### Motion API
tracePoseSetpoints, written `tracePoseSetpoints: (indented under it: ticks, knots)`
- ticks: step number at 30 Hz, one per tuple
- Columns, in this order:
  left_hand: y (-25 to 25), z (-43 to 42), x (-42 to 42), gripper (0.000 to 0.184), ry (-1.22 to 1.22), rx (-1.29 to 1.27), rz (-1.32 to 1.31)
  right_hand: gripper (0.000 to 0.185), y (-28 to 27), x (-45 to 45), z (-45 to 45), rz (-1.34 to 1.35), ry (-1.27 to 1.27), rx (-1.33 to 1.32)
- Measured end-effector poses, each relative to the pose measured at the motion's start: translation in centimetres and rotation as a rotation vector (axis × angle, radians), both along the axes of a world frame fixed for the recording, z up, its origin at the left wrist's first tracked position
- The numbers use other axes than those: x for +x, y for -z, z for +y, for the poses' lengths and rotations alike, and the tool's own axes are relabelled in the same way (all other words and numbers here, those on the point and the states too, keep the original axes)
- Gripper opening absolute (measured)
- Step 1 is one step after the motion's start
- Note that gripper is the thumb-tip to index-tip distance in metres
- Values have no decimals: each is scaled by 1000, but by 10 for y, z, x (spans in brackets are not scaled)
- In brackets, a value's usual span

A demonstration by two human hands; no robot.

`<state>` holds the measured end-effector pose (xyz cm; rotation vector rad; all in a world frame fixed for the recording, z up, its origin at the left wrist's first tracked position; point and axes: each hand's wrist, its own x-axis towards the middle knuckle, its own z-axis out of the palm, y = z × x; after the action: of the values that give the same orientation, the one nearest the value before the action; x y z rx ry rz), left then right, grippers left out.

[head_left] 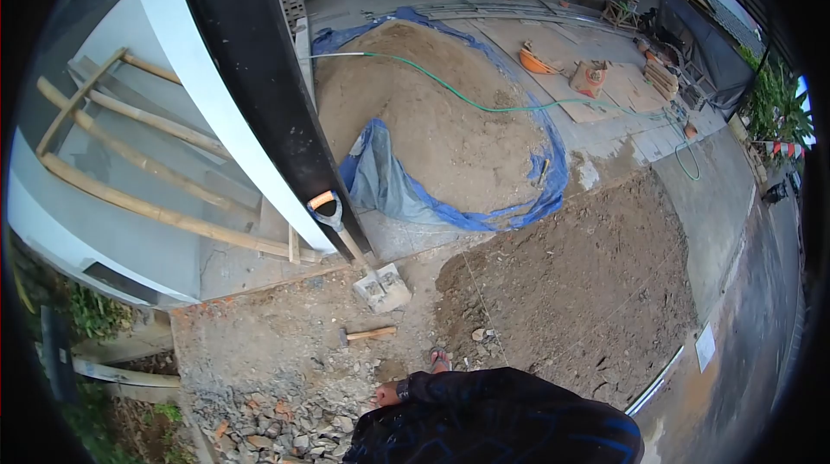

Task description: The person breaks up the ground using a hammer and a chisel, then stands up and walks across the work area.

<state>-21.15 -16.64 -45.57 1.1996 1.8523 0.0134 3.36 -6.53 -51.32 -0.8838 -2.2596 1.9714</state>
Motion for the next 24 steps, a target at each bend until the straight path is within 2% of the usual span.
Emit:
tracePoseSetpoints:
  ticks: [1, 3, 7, 9, 13, 16, 17, 18, 19, 20, 21, 22, 23, 24]
  knots:
    - [2, -3, -9, 20, 2, 7, -5, 32, 9, -10, -3, -3, 12, -3]
    - [7, -12, -26, 20, -7, 16, -12, 31, 17, -22, -9, -189, -14, 85]
    - [17, -32, -66, 21, -39, 37, -18, 33, 15, -37, -18, -236, -33, 99]
    - [23, -46, -86, 21, -60, 49, -20, 41, 26, -49, -26, -205, -19, 22]
    - [37, -84, -128, 22, -86, 97, -29, 39, 28, -71, -37, -308, -111, 13]
    - [57, -113, -158, 23, -36, 238, -40, 29, 54, -86, -40, -103, -391, 299]
    - [50, -110, -153, 21, 136, 114, 58, 27, 67, -84, -63, -9, -537, 355]
    - [60, -114, -151, 18, 197, 135, 62, 29, 72, -77, -74, 2, -514, 396]
    - [36, -102, -137, 17, 117, 66, -51, 31, 58, -73, -72, -24, -558, 377]
    - [41, -100, -137, 12, 234, 175, -104, 36, 18, -79, -68, -338, -287, -47]
    - [32, -97, -129, 18, 134, 111, -175, 43, 12, -77, -71, -393, -197, -97]
    - [35, -100, -123, 24, -230, 21, -395, 43, -2, -78, -68, -399, -209, -101]
    - [53, -108, -117, 28, -325, -10, -341, 44, -9, -80, -67, -468, -222, -102]
    - [41, -100, -108, 30, -381, -24, -373, 44, -1, -78, -74, -488, -240, -125]
